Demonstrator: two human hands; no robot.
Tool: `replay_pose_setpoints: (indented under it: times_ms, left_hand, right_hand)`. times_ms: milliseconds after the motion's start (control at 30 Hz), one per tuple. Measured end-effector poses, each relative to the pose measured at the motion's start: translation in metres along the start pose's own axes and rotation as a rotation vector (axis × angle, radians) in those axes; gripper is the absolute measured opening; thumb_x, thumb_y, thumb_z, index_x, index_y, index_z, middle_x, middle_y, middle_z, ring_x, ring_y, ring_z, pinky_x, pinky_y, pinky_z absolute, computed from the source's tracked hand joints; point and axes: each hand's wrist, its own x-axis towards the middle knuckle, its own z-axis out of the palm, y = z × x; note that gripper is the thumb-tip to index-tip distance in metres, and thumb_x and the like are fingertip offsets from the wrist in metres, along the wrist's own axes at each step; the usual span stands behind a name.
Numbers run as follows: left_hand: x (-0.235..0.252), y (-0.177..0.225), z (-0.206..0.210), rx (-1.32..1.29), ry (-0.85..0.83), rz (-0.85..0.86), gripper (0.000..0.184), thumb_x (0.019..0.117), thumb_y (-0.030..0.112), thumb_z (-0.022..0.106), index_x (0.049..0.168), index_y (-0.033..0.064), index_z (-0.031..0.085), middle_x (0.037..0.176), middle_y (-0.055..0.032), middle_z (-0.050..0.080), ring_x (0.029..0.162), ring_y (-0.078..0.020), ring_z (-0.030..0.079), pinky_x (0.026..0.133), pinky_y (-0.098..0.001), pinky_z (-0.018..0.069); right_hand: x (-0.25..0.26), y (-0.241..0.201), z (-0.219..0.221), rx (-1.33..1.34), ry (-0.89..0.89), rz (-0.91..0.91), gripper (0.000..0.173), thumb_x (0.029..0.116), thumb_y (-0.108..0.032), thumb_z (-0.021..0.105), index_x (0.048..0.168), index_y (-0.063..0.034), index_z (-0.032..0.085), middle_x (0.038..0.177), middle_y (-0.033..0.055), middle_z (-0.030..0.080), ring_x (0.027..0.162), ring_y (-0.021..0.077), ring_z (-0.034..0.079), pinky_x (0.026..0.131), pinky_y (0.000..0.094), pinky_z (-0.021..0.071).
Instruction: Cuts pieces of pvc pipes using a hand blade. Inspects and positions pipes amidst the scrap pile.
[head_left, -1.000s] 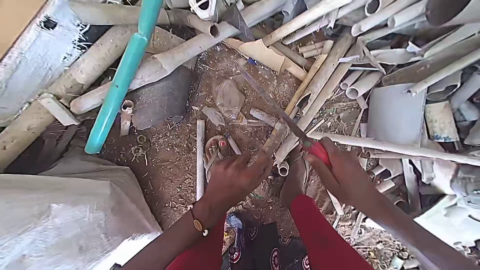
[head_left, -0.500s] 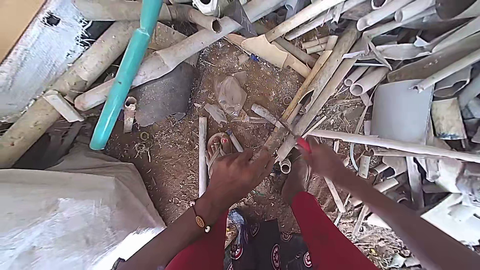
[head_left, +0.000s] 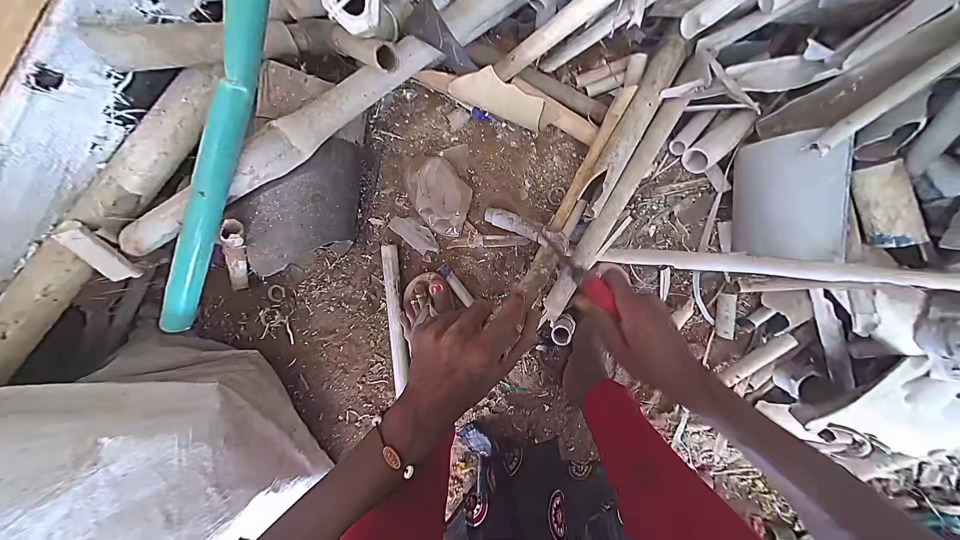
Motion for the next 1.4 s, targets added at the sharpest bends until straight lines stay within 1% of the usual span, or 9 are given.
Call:
replay_pose_setpoints:
  times_ms: [167, 267, 367, 500, 667, 767, 967, 1233, 1400]
  left_hand:
    - [-0.002, 0.001, 0.002, 0.001, 0.001, 0.001, 0.034, 0.0984, 0.038, 0.063, 0.106, 0.0106, 0.08, 0.06, -0.0068, 0.062, 0.046, -0.0203, 0.055, 0.042, -0.0332, 0.0391]
    - [-0.001, 0.003, -0.009, -0.007, -0.067, -0.044, 0.038, 0.0984, 0.043, 0.062, 0.108, 0.0114, 0.08, 0.062, -0.0067, 0.063, 0.048, -0.0208, 0.057, 0.043, -0.0354, 0.0402]
    - [0.01, 0.0, -0.029, -0.168, -0.052, -0.219, 0.041, 0.0986, 0.046, 0.062, 0.106, 0.0095, 0.078, 0.081, -0.0068, 0.076, 0.063, -0.0115, 0.068, 0.055, -0.0308, 0.0526]
    - [0.013, -0.018, -0.052, -0.645, 0.056, -0.584, 0.035, 0.1036, 0.04, 0.057, 0.11, 0.0084, 0.071, 0.082, 0.0105, 0.073, 0.057, 0.002, 0.065, 0.048, -0.0168, 0.0561]
    - [0.003, -0.047, -0.046, -0.683, 0.001, -0.763, 0.032, 0.1047, 0.035, 0.051, 0.101, 0.0094, 0.07, 0.069, 0.007, 0.071, 0.05, -0.0062, 0.066, 0.044, -0.0223, 0.0567]
    - [-0.004, -0.051, -0.044, -0.346, -0.077, -0.698, 0.044, 0.1012, 0.047, 0.054, 0.101, 0.0088, 0.075, 0.082, 0.0051, 0.071, 0.063, 0.0034, 0.063, 0.058, -0.0191, 0.0539]
    - [-0.007, -0.043, -0.027, -0.309, 0.023, -0.585, 0.048, 0.1029, 0.046, 0.052, 0.095, 0.0037, 0.073, 0.072, 0.0068, 0.064, 0.055, 0.0102, 0.054, 0.051, -0.0119, 0.0469]
    - [0.006, -0.051, -0.032, -0.009, 0.013, -0.371, 0.054, 0.108, 0.041, 0.042, 0.096, 0.002, 0.078, 0.08, -0.0166, 0.073, 0.073, -0.021, 0.07, 0.068, -0.0377, 0.0524]
    - [0.009, -0.047, -0.024, 0.056, 0.099, -0.287, 0.052, 0.1058, 0.037, 0.045, 0.085, 0.0016, 0.076, 0.069, -0.0156, 0.069, 0.06, -0.0213, 0.065, 0.056, -0.0366, 0.0468]
  right_hand:
    - [0.013, 0.041, 0.022, 0.046, -0.303, 0.279, 0.05, 0.1076, -0.042, 0.048, 0.117, 0.005, 0.06, 0.083, 0.0216, 0.067, 0.079, 0.0404, 0.069, 0.073, 0.0569, 0.0545]
    - [0.008, 0.036, 0.013, 0.062, -0.262, 0.271, 0.049, 0.1072, -0.046, 0.045, 0.108, 0.0005, 0.06, 0.071, 0.0141, 0.059, 0.068, 0.034, 0.064, 0.063, 0.0516, 0.0506]
    - [-0.003, 0.017, 0.01, 0.213, -0.003, 0.173, 0.045, 0.1085, -0.04, 0.043, 0.122, -0.0005, 0.059, 0.064, 0.0042, 0.054, 0.055, 0.0181, 0.055, 0.054, 0.0378, 0.0486]
    - [-0.009, -0.002, 0.003, 0.33, 0.136, 0.214, 0.033, 0.1051, -0.032, 0.044, 0.112, -0.0022, 0.057, 0.066, -0.0026, 0.049, 0.054, 0.0061, 0.048, 0.052, 0.026, 0.0435]
    - [0.001, -0.01, -0.001, 0.194, 0.059, 0.206, 0.039, 0.1076, -0.042, 0.039, 0.11, -0.0067, 0.057, 0.061, -0.0015, 0.047, 0.053, 0.0152, 0.051, 0.051, 0.036, 0.0439]
    - [0.012, -0.02, 0.006, 0.16, -0.118, 0.254, 0.041, 0.1091, -0.041, 0.038, 0.119, -0.0056, 0.055, 0.066, 0.005, 0.055, 0.062, 0.026, 0.061, 0.06, 0.0454, 0.0511]
    - [0.013, -0.052, 0.016, 0.283, -0.247, 0.113, 0.048, 0.11, -0.043, 0.035, 0.122, -0.0015, 0.056, 0.071, 0.0077, 0.06, 0.066, 0.0269, 0.065, 0.061, 0.0443, 0.0529]
    - [0.071, -0.002, 0.024, 0.376, -0.103, 0.319, 0.048, 0.1092, -0.051, 0.037, 0.1, -0.0076, 0.055, 0.059, 0.0033, 0.045, 0.048, 0.0183, 0.05, 0.046, 0.0378, 0.0438]
    - [0.071, -0.034, 0.041, 0.466, -0.059, 0.438, 0.049, 0.11, -0.049, 0.038, 0.102, -0.0032, 0.055, 0.061, 0.0075, 0.049, 0.048, 0.0208, 0.053, 0.046, 0.0393, 0.048]
